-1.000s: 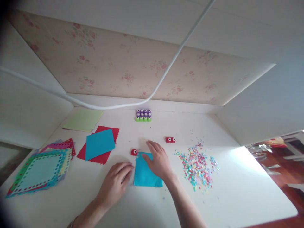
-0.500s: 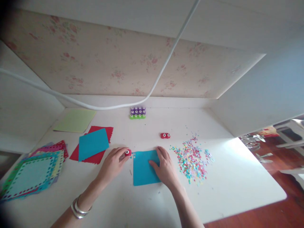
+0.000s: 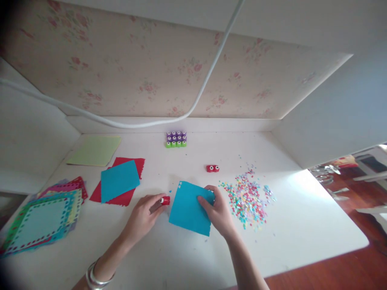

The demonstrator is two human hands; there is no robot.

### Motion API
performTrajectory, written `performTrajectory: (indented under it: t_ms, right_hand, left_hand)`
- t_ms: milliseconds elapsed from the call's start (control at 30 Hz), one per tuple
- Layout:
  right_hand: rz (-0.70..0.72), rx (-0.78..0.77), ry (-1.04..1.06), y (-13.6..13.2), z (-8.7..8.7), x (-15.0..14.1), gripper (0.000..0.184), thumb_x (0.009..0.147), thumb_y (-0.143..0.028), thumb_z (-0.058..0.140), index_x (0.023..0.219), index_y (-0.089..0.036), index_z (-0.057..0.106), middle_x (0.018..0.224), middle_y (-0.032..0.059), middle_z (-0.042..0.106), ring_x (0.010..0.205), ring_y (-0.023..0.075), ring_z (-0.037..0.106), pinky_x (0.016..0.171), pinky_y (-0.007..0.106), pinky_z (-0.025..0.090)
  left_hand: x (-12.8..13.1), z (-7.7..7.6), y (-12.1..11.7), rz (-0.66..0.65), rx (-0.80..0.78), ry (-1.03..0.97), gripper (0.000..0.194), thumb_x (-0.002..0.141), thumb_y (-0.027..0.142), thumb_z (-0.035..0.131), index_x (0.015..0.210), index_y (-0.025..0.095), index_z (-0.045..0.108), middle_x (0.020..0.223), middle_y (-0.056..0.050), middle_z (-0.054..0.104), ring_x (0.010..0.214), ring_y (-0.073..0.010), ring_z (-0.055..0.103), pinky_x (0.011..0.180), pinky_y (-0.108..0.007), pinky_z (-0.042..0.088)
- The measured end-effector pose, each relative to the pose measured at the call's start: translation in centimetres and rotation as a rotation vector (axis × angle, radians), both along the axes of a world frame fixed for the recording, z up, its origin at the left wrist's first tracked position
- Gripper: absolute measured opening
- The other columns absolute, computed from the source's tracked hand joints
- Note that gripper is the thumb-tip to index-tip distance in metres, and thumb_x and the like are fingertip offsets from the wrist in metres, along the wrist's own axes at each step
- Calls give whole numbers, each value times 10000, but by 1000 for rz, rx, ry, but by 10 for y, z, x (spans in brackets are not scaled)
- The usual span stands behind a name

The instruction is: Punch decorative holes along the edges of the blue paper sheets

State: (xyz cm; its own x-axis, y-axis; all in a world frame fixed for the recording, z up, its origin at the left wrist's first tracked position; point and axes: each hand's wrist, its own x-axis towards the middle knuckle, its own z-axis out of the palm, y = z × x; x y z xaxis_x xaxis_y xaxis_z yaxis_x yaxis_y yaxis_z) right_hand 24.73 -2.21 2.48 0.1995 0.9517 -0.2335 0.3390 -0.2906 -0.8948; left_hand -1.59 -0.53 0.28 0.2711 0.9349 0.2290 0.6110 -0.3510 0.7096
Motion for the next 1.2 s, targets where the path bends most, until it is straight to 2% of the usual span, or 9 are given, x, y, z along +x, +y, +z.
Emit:
performTrajectory:
  t_ms: [67,167,400,733,1000,1200]
  right_hand:
    - [26,-36,122,0,4,-1,455,805,-547,672,1118,-262,506,778,-29,534,631,151,522,518,257,460]
    - [99,-83,182,2,5,-2,467,814,-529,677,1163,-280,493,808,-32,531,650,145,528,547,258,474]
    - [174,-110,62,6,-1,-1,472,837,-522,652,1205,-275,493,789,-30,526,678,159,531,546,261,461]
    - [239,-128,-43,8,4,2,453,841,-478,653,1225,-280,517,808,-16,568,695,174,571,568,279,482]
    - [255,-129,-67,12,8,2,506,833,-417,651,1295,-266,510,822,-2,600,689,180,594,552,279,492]
    - [280,-156,-42,10,-2,1,515,835,-409,652,1308,-264,508,804,-7,605,699,184,605,565,282,500]
  left_hand:
    - [-1,-1,0,-6,-1,7,293,887,287,658,1175,234,667,1032,-54,745,934,-219,701,777,-350,602]
    - [-2,-3,1,-24,-8,12,304,880,268,668,1182,231,664,1030,-58,738,937,-222,694,793,-364,594]
    - [-1,-8,3,-69,16,12,300,872,282,683,1169,242,663,1067,-47,745,966,-234,667,836,-400,554]
    - [-1,-9,2,-102,56,48,293,901,332,642,1184,263,666,1104,-52,738,988,-228,662,846,-396,539]
    - [0,-8,1,-94,45,81,316,891,345,656,1196,263,655,1108,-56,735,998,-235,664,843,-403,538]
    - [3,-8,2,-107,39,95,271,874,351,678,1123,246,678,1067,-57,742,974,-234,661,853,-408,527]
